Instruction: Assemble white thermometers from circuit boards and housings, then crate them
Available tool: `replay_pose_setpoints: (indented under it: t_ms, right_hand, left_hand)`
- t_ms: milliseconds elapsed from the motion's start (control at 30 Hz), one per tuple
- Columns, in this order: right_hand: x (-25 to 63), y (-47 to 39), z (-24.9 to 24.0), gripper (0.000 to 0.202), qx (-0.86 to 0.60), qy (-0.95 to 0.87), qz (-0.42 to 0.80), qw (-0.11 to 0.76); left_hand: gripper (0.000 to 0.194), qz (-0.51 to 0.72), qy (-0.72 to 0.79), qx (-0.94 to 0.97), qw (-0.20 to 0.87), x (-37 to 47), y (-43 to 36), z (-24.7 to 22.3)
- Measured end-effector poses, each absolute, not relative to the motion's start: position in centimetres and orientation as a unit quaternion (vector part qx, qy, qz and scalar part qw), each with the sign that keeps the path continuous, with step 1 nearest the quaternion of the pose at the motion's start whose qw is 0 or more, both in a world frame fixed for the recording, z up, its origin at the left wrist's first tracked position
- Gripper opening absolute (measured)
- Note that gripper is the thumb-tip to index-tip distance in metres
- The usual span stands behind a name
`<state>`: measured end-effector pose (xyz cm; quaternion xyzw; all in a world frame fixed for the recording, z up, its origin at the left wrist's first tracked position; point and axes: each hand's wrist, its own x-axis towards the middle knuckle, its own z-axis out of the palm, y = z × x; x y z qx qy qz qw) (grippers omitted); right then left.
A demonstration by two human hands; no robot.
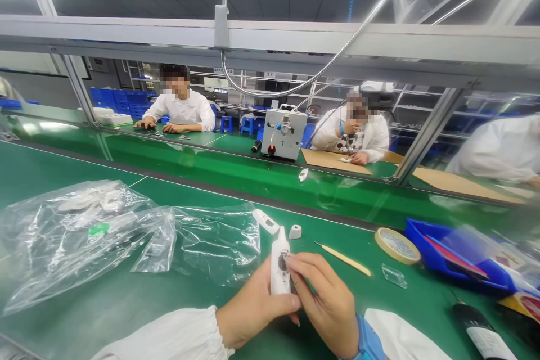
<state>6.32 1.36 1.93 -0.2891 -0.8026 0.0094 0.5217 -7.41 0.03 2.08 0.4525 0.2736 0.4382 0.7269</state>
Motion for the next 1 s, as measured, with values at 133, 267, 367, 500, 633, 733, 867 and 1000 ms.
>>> replay_pose_setpoints:
  t_ms: [133, 267, 367, 500, 633, 733, 867, 1000]
  right_hand:
    - [6.39, 1.17, 1.63, 0.026, -0.275, -0.814, 0.001, 0.512]
    - [6.49, 1.33, 1.57, 0.027, -0.266, -0.817, 0.003, 0.512]
    - [6.49, 1.50, 1.63, 0.031, -0.256, -0.815, 0.035, 0.518]
    - [6.34, 1.45, 1.99, 0.029, -0.262, -0.807, 0.073, 0.525]
    - [6.04, 1.29, 2.44, 0.016, -0.336, -0.754, 0.195, 0.530]
    - [5.87, 1.38, 2.37, 0.008, -0.395, -0.673, 0.330, 0.531]
    - [5.84, 1.65, 2.06, 0.037, -0.398, -0.560, 0.485, 0.542]
    - [5.91, 1.56, 2.44, 0.044, -0.336, -0.530, 0.622, 0.468]
  left_hand:
    - [0.045, 0.437, 0.275, 0.451, 0.728, -7.59, -0.11, 2.20]
    - [0.044, 0.426, 0.281, 0.458, 0.728, -7.65, -0.11, 2.22]
    - [0.044, 0.417, 0.284, 0.471, 0.724, -7.63, -0.07, 2.06]
    - [0.041, 0.414, 0.299, 0.497, 0.701, -7.69, 0.01, 1.62]
    - [0.043, 0.402, 0.295, 0.517, 0.696, -7.88, -0.05, 1.61]
    - [0.048, 0.395, 0.291, 0.537, 0.687, -8.02, -0.16, 1.99]
    - [0.053, 0.379, 0.284, 0.553, 0.686, -8.14, -0.23, 2.36]
    - [0.050, 0.366, 0.278, 0.579, 0.674, -8.11, -0.31, 2.37]
